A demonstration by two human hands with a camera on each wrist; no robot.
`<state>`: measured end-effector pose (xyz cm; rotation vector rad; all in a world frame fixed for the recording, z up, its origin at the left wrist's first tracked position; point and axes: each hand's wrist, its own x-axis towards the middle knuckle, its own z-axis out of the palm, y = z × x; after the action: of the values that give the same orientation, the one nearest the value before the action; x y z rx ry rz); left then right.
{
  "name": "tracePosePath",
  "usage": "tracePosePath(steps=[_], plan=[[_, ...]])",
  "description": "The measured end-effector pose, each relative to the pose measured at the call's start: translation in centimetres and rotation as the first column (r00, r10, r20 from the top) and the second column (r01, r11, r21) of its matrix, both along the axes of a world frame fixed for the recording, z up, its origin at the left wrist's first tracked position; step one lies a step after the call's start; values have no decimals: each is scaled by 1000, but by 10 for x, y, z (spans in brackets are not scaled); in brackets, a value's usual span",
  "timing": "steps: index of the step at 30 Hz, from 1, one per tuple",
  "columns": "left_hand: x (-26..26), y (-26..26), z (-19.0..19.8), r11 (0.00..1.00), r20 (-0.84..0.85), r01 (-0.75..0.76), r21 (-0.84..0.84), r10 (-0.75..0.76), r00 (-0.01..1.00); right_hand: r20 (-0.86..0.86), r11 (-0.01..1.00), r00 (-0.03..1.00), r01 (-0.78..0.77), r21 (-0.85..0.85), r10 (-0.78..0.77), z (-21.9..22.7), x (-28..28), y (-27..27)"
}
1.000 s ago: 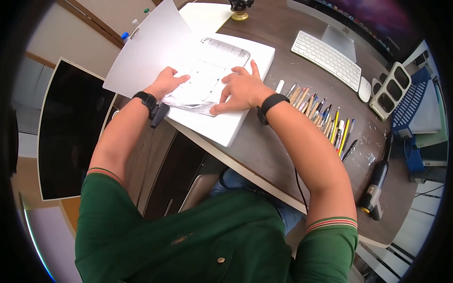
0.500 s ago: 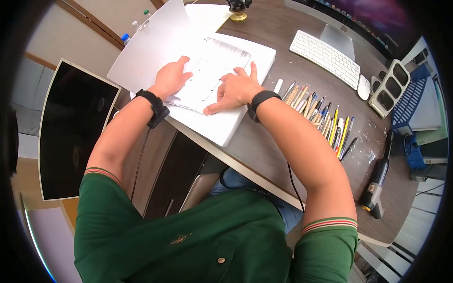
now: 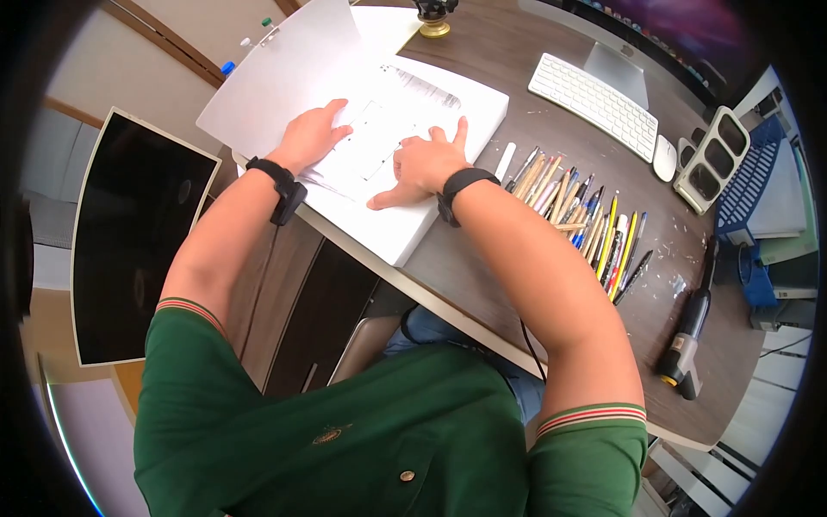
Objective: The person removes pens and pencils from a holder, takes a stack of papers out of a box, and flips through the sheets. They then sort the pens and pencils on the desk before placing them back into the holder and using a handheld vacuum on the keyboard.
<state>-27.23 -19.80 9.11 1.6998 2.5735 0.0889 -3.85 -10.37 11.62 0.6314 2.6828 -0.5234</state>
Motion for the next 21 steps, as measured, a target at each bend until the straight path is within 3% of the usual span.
tracePosePath(steps=[4, 7, 10, 11, 14, 15, 18, 21], plan=[[2, 3, 10, 998, 23, 3, -66, -2, 1000, -7, 987, 997, 77, -138, -79, 1, -10, 6], [-9, -1, -2, 1000, 83, 11, -13, -10, 996, 124, 979, 987, 124, -160, -105, 18, -25, 7], [-18, -3, -8, 1000, 175, 14, 24, -18, 984, -197, 979, 979, -95, -179, 59, -7, -37, -8], [-20, -5, -9, 1000, 212, 8, 29, -14, 977, -259, 924, 937, -297, -239, 234, -16, -51, -9], [-27, -8, -18, 999, 294, -13, 52, -3, 956, -146, 915, 931, -358, -186, 334, -32, -66, -18], [-29, -10, -21, 999, 331, -32, -1, 31, 943, -123, 912, 912, -402, -78, 391, -47, -69, -17], [-31, -2, -16, 992, 402, -29, -126, 78, 912, 25, 930, 930, -364, -46, 366, -27, -60, -30], [-40, 1, -11, 979, 414, -37, -201, 119, 902, -46, 945, 945, -326, -31, 324, -41, -61, -29]])
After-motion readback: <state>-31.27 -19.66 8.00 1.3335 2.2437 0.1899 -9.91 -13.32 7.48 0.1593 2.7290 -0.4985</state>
